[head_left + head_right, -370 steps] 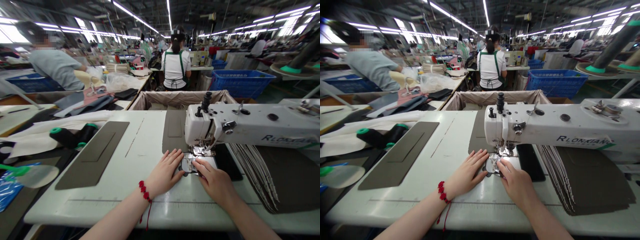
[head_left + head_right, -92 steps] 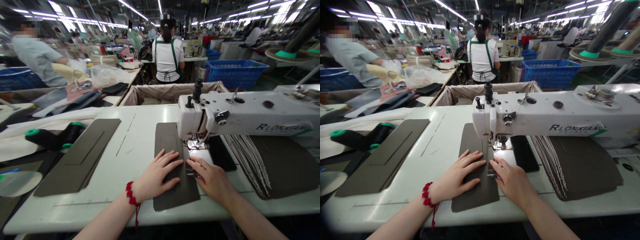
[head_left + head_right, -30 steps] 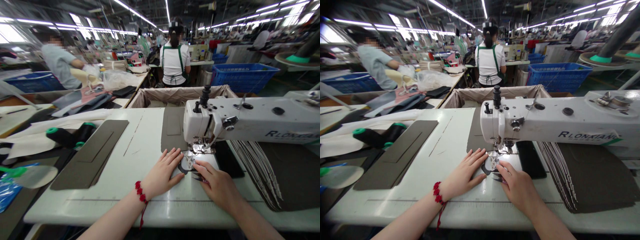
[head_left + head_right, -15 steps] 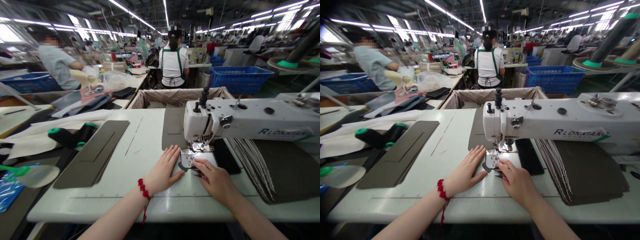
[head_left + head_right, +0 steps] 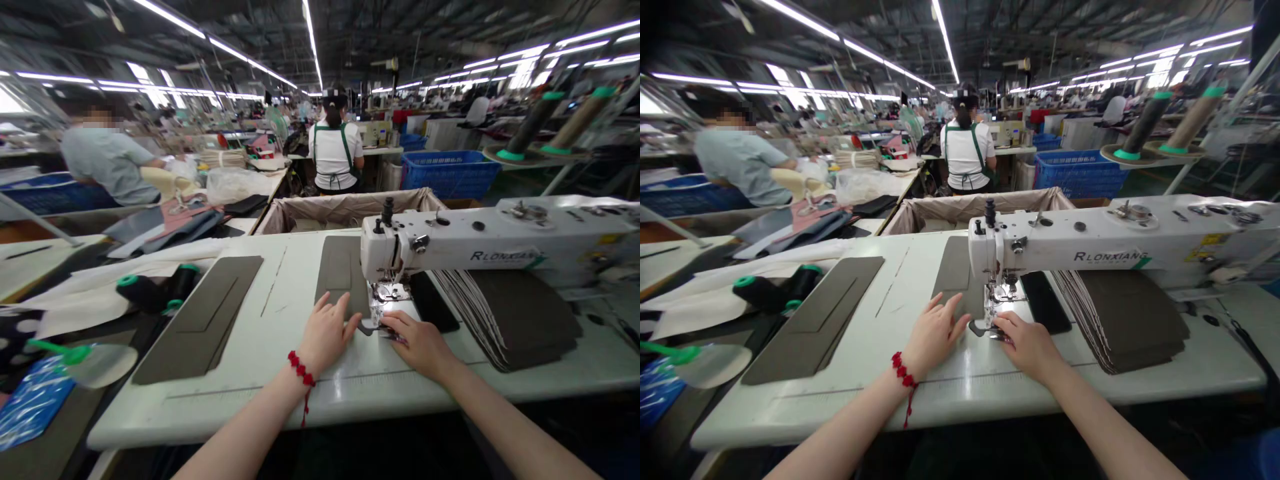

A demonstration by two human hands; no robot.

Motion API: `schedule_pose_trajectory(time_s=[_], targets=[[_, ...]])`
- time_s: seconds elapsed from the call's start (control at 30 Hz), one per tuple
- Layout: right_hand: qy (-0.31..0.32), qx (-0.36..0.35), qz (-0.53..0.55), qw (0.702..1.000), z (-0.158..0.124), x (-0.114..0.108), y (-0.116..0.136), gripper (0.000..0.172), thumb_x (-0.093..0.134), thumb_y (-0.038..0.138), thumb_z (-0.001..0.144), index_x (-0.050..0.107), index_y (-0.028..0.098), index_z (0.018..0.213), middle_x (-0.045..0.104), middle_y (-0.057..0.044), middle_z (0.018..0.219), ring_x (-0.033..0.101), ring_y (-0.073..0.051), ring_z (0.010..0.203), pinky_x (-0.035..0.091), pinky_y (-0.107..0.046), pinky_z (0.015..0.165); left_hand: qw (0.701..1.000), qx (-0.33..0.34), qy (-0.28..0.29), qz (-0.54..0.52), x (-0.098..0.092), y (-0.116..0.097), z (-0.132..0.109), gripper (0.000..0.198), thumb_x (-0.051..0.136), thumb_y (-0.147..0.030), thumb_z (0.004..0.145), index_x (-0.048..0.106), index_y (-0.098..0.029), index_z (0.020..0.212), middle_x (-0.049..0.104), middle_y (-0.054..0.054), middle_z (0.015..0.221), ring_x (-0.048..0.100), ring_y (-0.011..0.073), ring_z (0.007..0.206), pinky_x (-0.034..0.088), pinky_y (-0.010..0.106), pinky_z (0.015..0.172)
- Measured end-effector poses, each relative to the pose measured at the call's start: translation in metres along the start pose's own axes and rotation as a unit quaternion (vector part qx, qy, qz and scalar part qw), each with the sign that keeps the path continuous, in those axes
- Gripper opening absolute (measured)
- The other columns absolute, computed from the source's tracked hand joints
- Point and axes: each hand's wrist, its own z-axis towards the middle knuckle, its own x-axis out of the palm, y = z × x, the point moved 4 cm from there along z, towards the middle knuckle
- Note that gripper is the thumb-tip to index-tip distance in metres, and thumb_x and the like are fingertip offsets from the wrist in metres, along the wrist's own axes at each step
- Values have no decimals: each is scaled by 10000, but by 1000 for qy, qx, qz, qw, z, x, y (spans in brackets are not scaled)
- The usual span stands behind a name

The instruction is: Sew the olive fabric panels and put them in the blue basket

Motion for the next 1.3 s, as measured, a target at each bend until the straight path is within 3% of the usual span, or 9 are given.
schedule_pose_trajectory(time_s=[0.07, 0.13, 0.2, 0.3, 0.4, 0.5, 0.6, 0.83, 1.3], targets=[[-1, 0, 1, 1000, 1, 0, 0, 426, 547, 176, 846, 538, 268, 1262, 553, -29, 1311, 600, -198, 1071, 485, -312, 876, 1000, -24, -12, 10, -6, 0, 0, 422, 327, -380, 1010, 425, -118, 1326, 689, 78, 836, 666, 226, 888, 342, 456, 1067], [-3, -3, 3, 1000, 1, -2, 0, 420, 540, 176, 848, 545, 272, 1257, 555, -21, 1308, 601, -194, 1068, 480, -305, 880, 999, -35, -18, 19, -5, 0, -5, 446, 358, -408, 997, 421, -124, 1335, 666, 132, 1033, 615, 265, 1047, 365, 466, 1046], [-1, -6, 5, 1000, -1, -7, 1, 413, 536, 174, 843, 562, 281, 1241, 557, -10, 1307, 609, -188, 1051, 479, -296, 872, 999, -41, -17, 28, 0, -1, -18, 550, 439, -455, 961, 372, -107, 1381, 518, 193, 1310, 461, 329, 1253, 345, 506, 1058], [-5, 3, 12, 1000, -16, -20, 3, 398, 524, 185, 842, 576, 283, 1224, 580, -12, 1270, 630, -192, 986, 485, -294, 826, 999, -26, 20, 34, 5, -6, -51, 638, 501, -447, 932, 297, -120, 1440, 310, 178, 1483, 268, 345, 1377, 288, 527, 1102], [-39, 70, 58, 995, -49, -34, 1, 295, 482, 272, 890, 600, 264, 1161, 654, -29, 1104, 644, -198, 896, 483, -292, 763, 995, 27, 95, 23, -1, -15, -87, 598, 431, -346, 969, 178, -212, 1494, 184, 74, 1547, 166, 270, 1421, 226, 477, 1152], [-44, 174, 134, 975, -90, -34, 0, 249, 436, 418, 930, 615, 246, 955, 674, -10, 822, 639, -185, 726, 472, -279, 675, 987, 81, 139, 8, -13, -23, -103, 589, 384, -285, 984, 116, -240, 1506, 133, 30, 1559, 137, 234, 1429, 175, 447, 1176], [-10, 243, 172, 955, -124, -20, 8, 291, 441, 502, 920, 557, 247, 838, 608, 26, 648, 603, -173, 605, 442, -273, 605, 979, 127, 162, -3, -15, -26, -93, 595, 392, -328, 990, 113, -235, 1507, 132, 26, 1559, 130, 232, 1430, 144, 448, 1184], [-20, 296, 208, 932, -162, 18, 26, 243, 387, 452, 957, 512, 249, 906, 641, 4, 734, 629, -190, 677, 395, -284, 606, 944, 241, 221, -55, -11, -31, -57, 588, 410, -360, 979, 154, -263, 1500, 152, 9, 1555, 141, 230, 1428, 130, 447, 1184], [-37, 284, 171, 943, -152, 34, 31, 244, 341, 416, 988, 461, 238, 873, 581, 14, 640, 610, -198, 623, 338, -290, 564, 935, 252, 244, -56, -13, -36, -53, 592, 434, -334, 962, 182, -276, 1495, 169, -8, 1552, 153, 227, 1427, 140, 446, 1187]])
